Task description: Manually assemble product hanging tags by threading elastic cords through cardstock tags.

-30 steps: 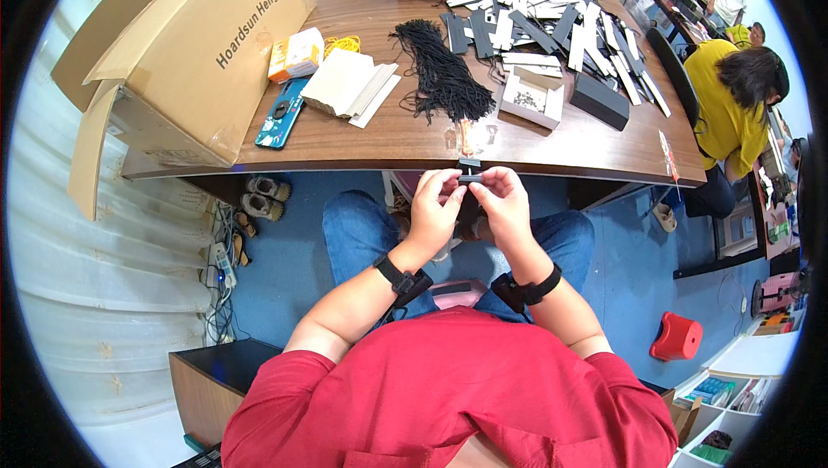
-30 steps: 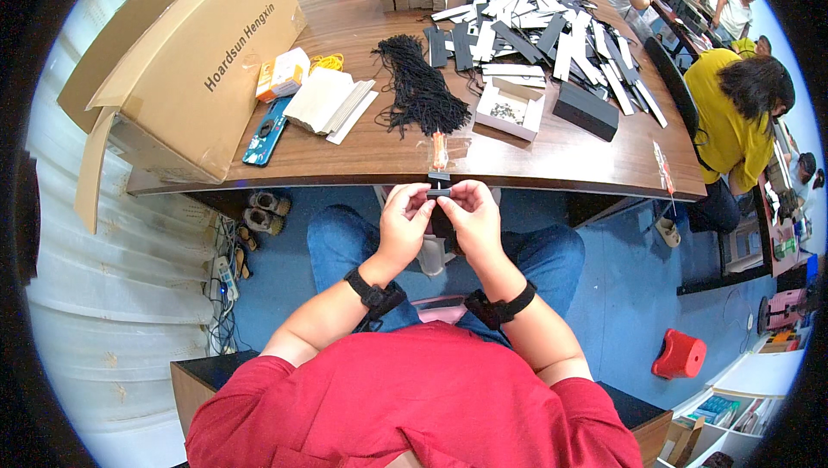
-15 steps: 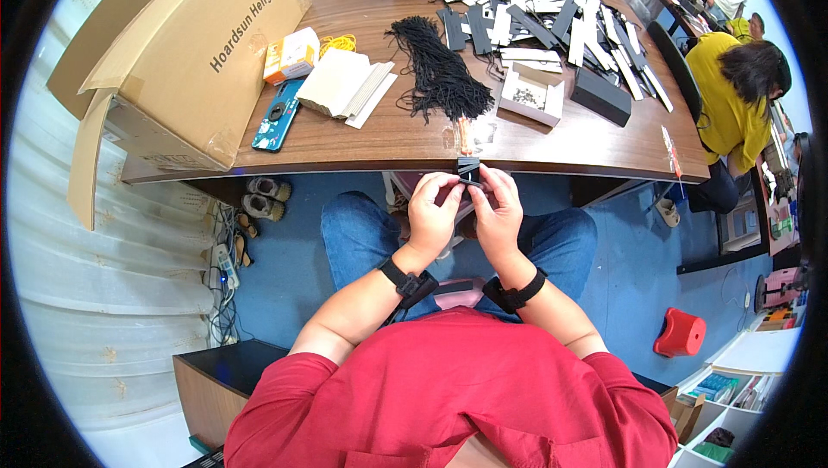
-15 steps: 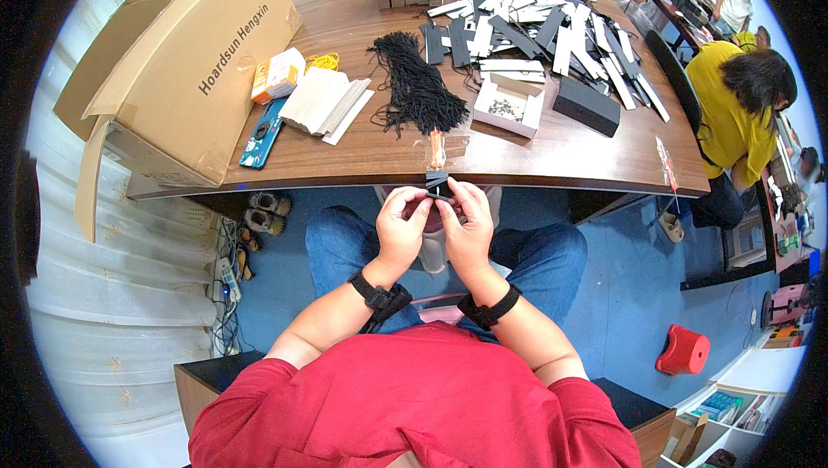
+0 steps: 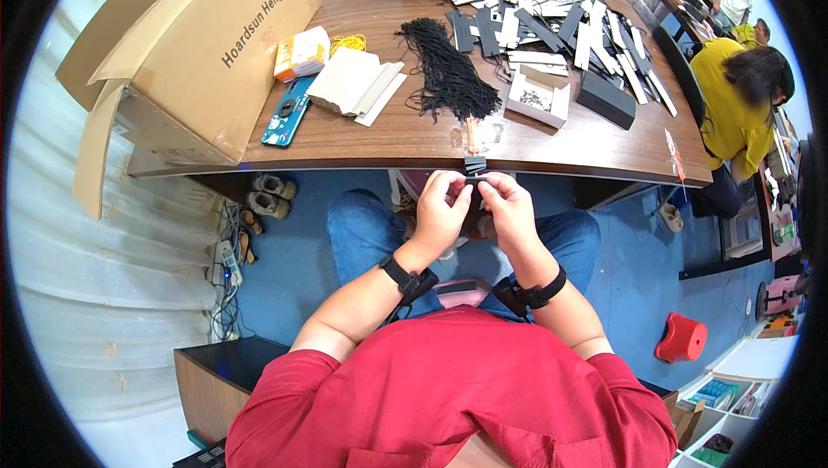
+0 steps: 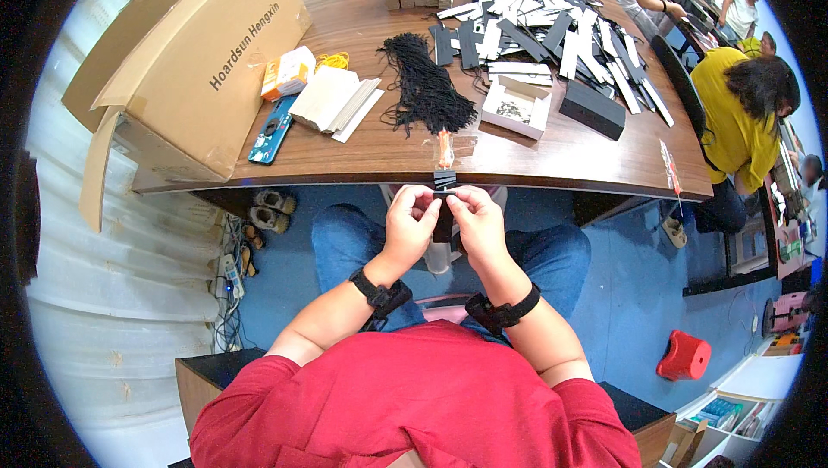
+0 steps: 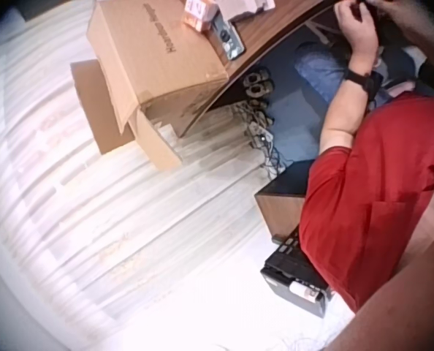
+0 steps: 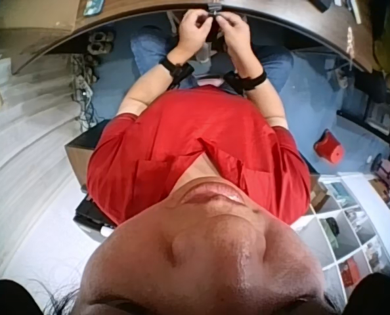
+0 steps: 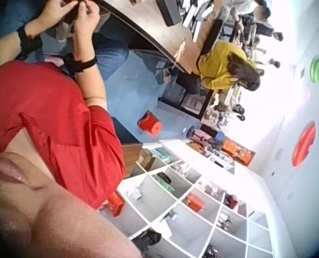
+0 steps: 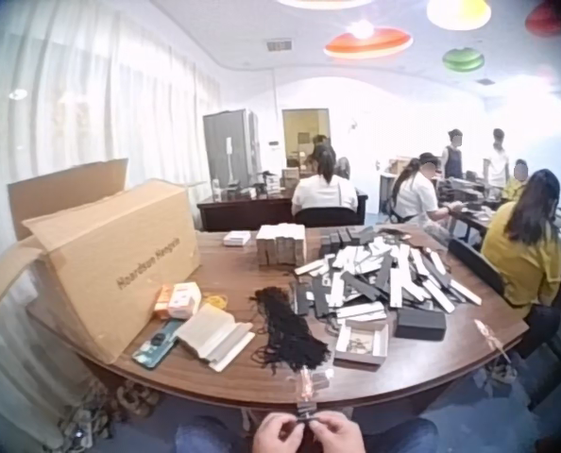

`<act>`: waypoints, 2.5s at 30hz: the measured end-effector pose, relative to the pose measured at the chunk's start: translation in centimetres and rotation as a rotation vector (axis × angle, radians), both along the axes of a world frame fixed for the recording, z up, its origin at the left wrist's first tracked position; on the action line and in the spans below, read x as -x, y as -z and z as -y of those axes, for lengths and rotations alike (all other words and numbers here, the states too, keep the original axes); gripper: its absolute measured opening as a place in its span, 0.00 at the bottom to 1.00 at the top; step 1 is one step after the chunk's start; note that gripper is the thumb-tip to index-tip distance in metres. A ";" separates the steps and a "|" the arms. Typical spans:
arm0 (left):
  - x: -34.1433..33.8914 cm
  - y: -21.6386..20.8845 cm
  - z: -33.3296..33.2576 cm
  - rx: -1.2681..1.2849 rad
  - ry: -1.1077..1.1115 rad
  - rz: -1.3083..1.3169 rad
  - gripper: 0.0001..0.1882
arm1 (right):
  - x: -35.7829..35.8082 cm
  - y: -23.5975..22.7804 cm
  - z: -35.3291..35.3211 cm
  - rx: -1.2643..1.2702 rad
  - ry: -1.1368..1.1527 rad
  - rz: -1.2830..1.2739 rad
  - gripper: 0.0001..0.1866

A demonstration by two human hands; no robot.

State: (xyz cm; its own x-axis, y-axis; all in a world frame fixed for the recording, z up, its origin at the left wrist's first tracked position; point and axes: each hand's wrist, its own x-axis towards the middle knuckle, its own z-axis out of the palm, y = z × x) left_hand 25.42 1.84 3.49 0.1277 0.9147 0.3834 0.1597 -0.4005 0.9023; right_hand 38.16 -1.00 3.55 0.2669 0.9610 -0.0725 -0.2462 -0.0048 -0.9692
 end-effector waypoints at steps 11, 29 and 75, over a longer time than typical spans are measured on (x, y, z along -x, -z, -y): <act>0.0 0.6 -0.9 0.153 0.032 0.039 0.09 | 0.8 0.4 -0.8 -0.103 0.100 0.410 0.07; 8.7 -6.7 -9.7 -0.393 -0.492 -0.877 0.18 | -3.9 -17.6 8.9 -0.551 -0.608 0.421 0.06; 11.8 -6.2 -17.4 -0.817 -0.445 -1.332 0.04 | -8.5 -12.8 2.7 -0.354 0.082 1.391 0.08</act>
